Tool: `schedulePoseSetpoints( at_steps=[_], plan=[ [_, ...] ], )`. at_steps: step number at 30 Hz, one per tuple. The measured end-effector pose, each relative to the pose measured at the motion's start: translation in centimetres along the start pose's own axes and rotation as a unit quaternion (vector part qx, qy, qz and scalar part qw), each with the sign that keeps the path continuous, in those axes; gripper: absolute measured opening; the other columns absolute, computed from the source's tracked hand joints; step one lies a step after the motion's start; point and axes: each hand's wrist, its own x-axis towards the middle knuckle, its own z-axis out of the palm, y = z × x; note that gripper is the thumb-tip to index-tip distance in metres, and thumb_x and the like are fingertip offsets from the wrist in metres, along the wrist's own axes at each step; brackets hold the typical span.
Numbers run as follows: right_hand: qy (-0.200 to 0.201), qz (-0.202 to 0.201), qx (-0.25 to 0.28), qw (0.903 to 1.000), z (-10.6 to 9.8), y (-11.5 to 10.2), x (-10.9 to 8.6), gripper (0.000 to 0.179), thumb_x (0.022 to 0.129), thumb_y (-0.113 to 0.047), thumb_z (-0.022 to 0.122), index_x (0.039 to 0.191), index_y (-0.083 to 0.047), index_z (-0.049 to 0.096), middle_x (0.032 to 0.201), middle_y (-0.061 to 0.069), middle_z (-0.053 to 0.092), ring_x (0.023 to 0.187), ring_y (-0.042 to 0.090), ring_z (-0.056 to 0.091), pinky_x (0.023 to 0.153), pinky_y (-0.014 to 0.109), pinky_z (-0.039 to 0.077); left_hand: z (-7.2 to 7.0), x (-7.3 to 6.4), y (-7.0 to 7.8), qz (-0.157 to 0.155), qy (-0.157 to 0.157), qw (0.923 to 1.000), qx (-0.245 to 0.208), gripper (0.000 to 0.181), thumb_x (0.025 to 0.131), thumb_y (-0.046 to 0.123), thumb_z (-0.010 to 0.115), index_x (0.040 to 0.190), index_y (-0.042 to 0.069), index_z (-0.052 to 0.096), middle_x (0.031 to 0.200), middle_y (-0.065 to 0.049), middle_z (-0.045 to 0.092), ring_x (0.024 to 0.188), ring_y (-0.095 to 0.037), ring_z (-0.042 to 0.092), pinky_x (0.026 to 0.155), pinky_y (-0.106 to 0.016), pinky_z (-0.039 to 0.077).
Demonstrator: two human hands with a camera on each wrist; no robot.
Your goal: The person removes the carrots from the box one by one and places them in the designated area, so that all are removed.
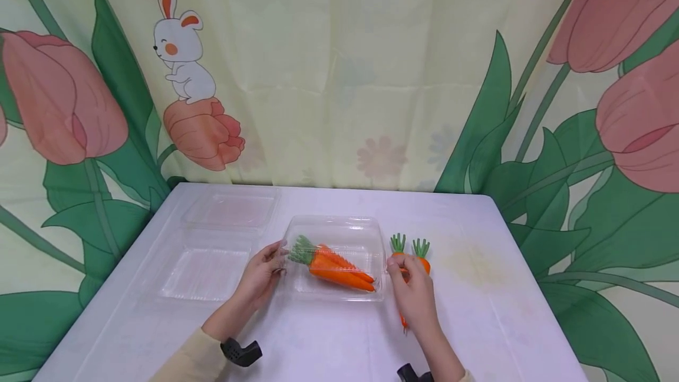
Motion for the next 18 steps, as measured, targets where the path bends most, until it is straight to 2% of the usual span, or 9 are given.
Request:
schedulePoseSetpoints(
  at_steps=[3,5,10,11,14,18],
  plan=[
    [0.014,0.004,0.027,0.9995,0.0,-0.7,0.4,0.041,0.107,-0.041,0.055,0.12,-0.004,0.064,0.127,0.012,0.063,0.121,0.027,0.059,0.094,0.014,0.044,0.1,0.0,-0.1,0.0,-0.001,1.0,-0.001,0.048,0.1,-0.007,0.049,0.148,-0.009,0.043,0.113,-0.007,0.052,0.081,-0.011,0.05,0.065,-0.02,0.045],
    [0.016,0.011,0.037,0.9991,0.1,-1.2,0.8,0.047,0.106,-0.047,0.052,0.125,-0.005,0.059,0.127,0.013,0.061,0.119,0.026,0.057,0.092,0.012,0.043,0.1,-0.1,-0.2,0.006,-0.001,1.0,0.001,0.047,0.099,-0.009,0.047,0.146,-0.011,0.044,0.113,-0.01,0.052,0.079,-0.012,0.05,0.064,-0.02,0.045],
    [0.014,0.019,0.06,0.9979,0.2,-2.1,1.9,0.051,0.107,-0.052,0.046,0.129,-0.008,0.054,0.132,0.012,0.06,0.114,0.027,0.054,0.086,0.009,0.045,0.1,-0.2,-0.2,0.016,-0.006,0.9998,0.003,0.044,0.098,-0.011,0.047,0.142,-0.012,0.047,0.115,-0.014,0.053,0.079,-0.013,0.049,0.064,-0.02,0.045],
    [0.013,0.02,0.063,0.9978,0.1,-2.3,2.1,0.052,0.107,-0.054,0.045,0.13,-0.008,0.053,0.134,0.011,0.06,0.116,0.026,0.055,0.088,0.009,0.044,0.1,-0.2,-0.2,0.016,-0.007,0.9998,0.005,0.045,0.098,-0.011,0.047,0.143,-0.011,0.048,0.116,-0.014,0.053,0.08,-0.013,0.049,0.064,-0.02,0.045],
    [0.002,0.021,0.084,0.9962,0.1,-2.8,2.8,0.057,0.106,-0.058,0.04,0.132,-0.008,0.052,0.14,0.011,0.059,0.126,0.028,0.055,0.106,0.025,0.048,0.1,-0.2,-0.1,0.012,-0.008,0.9999,0.007,0.046,0.099,-0.01,0.046,0.144,-0.009,0.049,0.118,-0.016,0.053,0.08,-0.014,0.05,0.064,-0.02,0.045],
    [-0.018,0.025,0.107,0.9938,0.2,-3.4,3.8,0.064,0.107,-0.06,0.028,0.139,-0.008,0.048,0.147,0.015,0.052,0.138,0.034,0.049,0.122,0.052,0.034,0.1,-0.2,-0.1,0.007,-0.003,0.9999,0.009,0.046,0.098,-0.01,0.046,0.144,-0.007,0.05,0.118,-0.016,0.052,0.079,-0.014,0.05,0.065,-0.02,0.045]
  ],
)
